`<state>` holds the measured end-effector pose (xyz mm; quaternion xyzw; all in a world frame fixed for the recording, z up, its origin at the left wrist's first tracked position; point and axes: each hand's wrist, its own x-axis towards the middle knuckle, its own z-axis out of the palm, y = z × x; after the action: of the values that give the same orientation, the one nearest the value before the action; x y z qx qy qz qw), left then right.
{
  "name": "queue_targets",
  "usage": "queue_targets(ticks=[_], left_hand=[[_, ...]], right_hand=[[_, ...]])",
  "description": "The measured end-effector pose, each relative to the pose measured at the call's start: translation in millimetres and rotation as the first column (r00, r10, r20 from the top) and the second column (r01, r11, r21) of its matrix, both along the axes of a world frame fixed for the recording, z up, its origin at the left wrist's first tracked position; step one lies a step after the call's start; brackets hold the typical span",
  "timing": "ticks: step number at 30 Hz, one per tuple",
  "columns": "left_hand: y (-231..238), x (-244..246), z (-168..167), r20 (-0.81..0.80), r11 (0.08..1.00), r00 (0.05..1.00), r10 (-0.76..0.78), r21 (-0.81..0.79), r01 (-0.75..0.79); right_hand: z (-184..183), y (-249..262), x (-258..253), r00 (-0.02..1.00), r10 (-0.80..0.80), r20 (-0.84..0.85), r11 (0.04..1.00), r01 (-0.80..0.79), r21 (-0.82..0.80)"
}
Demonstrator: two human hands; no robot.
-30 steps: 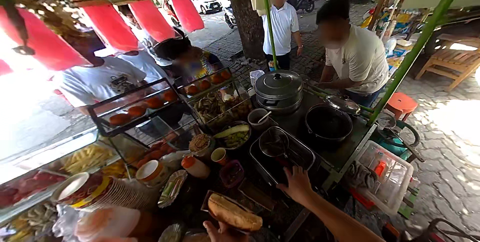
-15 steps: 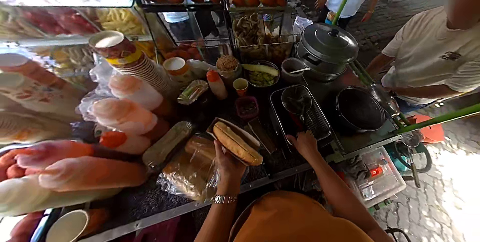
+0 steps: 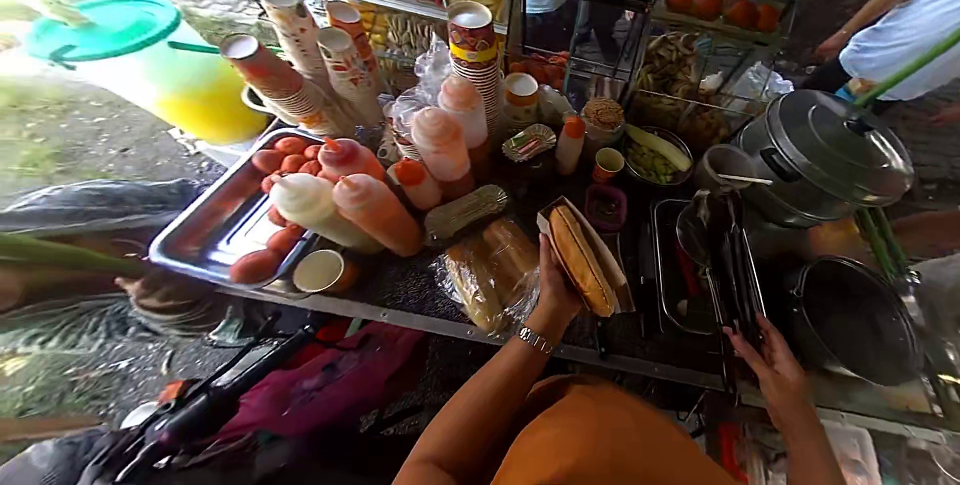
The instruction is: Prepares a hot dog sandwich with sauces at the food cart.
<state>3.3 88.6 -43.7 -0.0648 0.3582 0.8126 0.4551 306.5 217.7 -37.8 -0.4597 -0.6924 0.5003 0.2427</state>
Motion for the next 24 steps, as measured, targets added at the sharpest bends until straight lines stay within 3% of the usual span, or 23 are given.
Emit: queue_targets(ticks=[2,5,8,14,24], left_hand=[[-0.9,-4.2,1.3,-0.018,0.999,1.0,0.02,0.025,-0.019],[-2.1,-10.0,7.3,-0.037,0.997,0.997,0.074,0.031,-0.072],[-1.2,-15.4,10.9,-0.058,0.991,0.989,0.133,0.033,-0.132],[-1.2,-22.6,17.3,-0.064,0.974,0.975,0.211,0.099,-0.204],[-15.1,-24.5,25.2,0.037,0.928,0.964,0.264,0.264,-0.265]], right_hand=[[8.9,-6.2,-2.5,0.994,0.079,0.08,0.98,-0.092,0.174],[36.0,-17.1,-13.9,0.956,0.204,0.208,0.845,-0.28,0.456],[59.8,-25.1,-24.7,0.92,0.273,0.281,0.723,-0.389,0.571],[86.0,-29.1,-38.6,0.862,0.278,0.424,0.607,-0.499,0.618],[102.2,-27.3,-50.9,0.78,0.352,0.516,0.593,-0.613,0.522]])
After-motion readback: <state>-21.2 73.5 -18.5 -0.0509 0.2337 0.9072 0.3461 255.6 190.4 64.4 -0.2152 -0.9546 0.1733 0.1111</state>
